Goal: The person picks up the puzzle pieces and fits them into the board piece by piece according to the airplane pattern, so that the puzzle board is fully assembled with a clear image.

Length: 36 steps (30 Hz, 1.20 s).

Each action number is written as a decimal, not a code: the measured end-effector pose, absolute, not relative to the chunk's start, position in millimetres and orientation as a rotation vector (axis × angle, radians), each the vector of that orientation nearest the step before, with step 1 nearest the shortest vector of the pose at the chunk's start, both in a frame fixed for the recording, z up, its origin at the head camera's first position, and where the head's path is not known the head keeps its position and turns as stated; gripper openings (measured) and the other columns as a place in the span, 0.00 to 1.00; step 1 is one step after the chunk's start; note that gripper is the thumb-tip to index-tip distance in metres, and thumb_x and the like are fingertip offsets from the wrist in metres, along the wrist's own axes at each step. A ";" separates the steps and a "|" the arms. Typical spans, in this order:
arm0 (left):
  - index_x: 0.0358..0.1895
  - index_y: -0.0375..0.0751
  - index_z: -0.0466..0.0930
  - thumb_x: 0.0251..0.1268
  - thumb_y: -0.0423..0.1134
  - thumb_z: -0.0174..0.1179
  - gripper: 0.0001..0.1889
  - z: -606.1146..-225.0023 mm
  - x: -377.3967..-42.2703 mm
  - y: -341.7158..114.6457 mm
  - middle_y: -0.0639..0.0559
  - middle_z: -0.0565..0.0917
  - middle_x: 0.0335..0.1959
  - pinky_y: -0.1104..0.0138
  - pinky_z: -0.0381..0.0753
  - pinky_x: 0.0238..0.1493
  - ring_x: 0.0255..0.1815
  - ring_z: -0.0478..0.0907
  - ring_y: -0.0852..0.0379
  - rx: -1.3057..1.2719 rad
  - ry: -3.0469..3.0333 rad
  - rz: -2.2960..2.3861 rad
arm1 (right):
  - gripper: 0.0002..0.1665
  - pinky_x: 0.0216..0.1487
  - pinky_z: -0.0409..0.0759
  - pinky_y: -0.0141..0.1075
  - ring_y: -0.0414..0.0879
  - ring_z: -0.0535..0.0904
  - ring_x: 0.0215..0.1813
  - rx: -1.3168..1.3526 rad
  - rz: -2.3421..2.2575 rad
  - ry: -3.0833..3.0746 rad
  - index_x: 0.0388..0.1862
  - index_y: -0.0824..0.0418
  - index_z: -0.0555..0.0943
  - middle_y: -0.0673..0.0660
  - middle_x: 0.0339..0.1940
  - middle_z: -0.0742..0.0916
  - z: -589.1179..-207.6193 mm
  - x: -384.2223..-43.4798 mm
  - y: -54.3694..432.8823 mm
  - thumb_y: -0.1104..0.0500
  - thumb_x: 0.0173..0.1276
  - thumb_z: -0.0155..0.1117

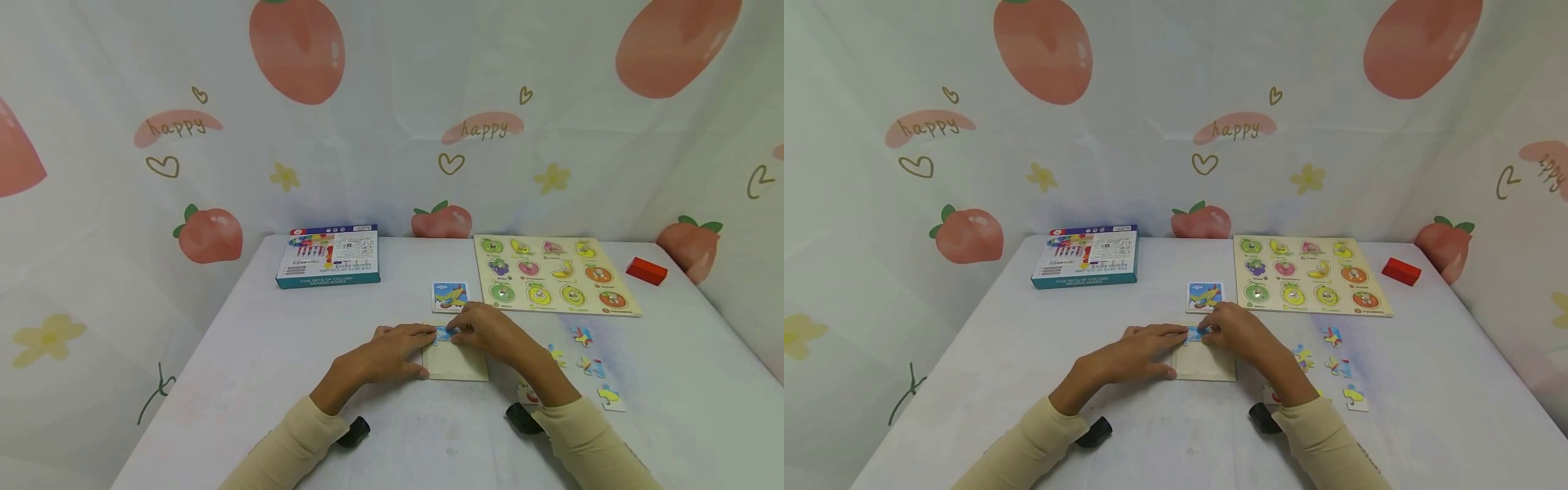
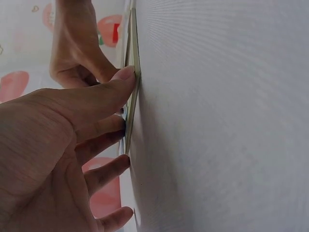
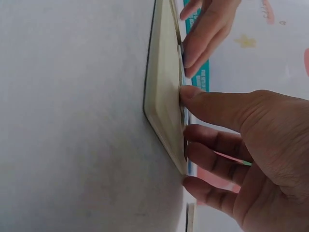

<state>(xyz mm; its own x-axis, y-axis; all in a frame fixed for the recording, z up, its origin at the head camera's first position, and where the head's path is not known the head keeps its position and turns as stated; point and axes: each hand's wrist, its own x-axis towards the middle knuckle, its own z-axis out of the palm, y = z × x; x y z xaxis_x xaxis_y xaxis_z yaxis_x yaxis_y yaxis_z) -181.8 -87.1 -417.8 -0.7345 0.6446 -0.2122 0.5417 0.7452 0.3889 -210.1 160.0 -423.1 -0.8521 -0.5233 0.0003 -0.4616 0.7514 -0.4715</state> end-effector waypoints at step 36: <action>0.85 0.57 0.61 0.73 0.43 0.69 0.41 -410.2 -189.7 -75.1 0.66 0.61 0.85 0.50 0.62 0.68 0.84 0.56 0.50 0.974 2.473 0.446 | 0.21 0.58 0.78 0.51 0.51 0.79 0.53 -0.695 -0.764 2.838 0.54 0.61 0.90 0.54 0.48 0.88 -422.0 -211.4 172.5 0.50 0.67 0.79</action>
<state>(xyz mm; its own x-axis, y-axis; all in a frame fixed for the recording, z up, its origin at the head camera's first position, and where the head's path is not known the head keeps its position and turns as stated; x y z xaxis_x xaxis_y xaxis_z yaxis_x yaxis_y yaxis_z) -189.7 -75.1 -410.2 -0.6537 0.7023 -0.2818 0.5595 0.6993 0.4450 -211.4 172.5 -422.0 -0.8870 -0.4618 0.0016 -0.4002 0.7670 -0.5015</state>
